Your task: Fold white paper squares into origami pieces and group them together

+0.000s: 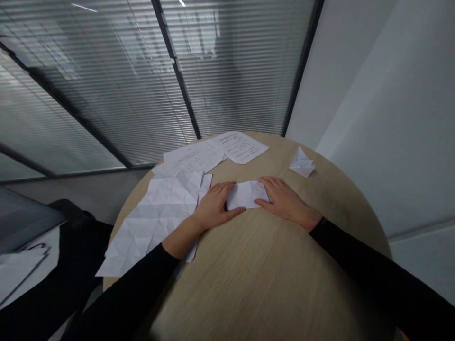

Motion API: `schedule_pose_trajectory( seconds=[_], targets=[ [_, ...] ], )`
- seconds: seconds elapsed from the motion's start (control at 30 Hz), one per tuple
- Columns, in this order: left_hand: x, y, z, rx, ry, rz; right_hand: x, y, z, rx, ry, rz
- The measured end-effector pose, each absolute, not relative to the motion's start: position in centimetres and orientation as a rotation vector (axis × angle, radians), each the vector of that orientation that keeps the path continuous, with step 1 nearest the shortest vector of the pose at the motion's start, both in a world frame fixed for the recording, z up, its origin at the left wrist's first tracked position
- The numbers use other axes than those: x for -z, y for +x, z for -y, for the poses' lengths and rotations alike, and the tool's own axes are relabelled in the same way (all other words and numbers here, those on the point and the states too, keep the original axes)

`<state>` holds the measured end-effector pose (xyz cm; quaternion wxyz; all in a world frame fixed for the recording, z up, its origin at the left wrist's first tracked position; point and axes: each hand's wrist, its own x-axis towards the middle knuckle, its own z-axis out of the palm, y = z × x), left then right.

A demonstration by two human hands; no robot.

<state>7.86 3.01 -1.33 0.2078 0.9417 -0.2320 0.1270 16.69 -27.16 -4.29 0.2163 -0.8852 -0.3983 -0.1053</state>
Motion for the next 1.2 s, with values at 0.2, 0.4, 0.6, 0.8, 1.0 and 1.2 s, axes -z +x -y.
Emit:
schedule_pose_trajectory(
  seconds=[0.2, 0.4, 0.6, 0.8, 1.0, 1.2],
  targets=[
    [1.27, 7.89, -3.06, -0.357, 2.621, 0.643, 4.32, 16.64, 26.97, 0.290, -2.476, 1.088],
    [1.40, 7.92, -3.08, -0.373, 2.611, 0.633, 4.29, 16.65, 26.95, 0.272, -2.469, 1.094],
    [1.08, 7.80, -2.96, -0.363, 2.606, 0.616, 4.10, 16.64, 26.90, 0.255, -2.446, 1.088],
    [1.13, 7.93, -3.00, -0.359, 2.615, 0.621, 4.02, 16.57, 26.95, 0.269, -2.422, 1.112],
    [0.99, 7.80, -2.97, -0.384, 2.571, 0.603, 3.98, 16.63, 26.90, 0.285, -2.373, 1.109],
    [0.85, 7.61, -2.85, -0.420, 2.555, 0.585, 4.00, 16.66, 26.89, 0.320, -2.326, 1.114]
  ],
)
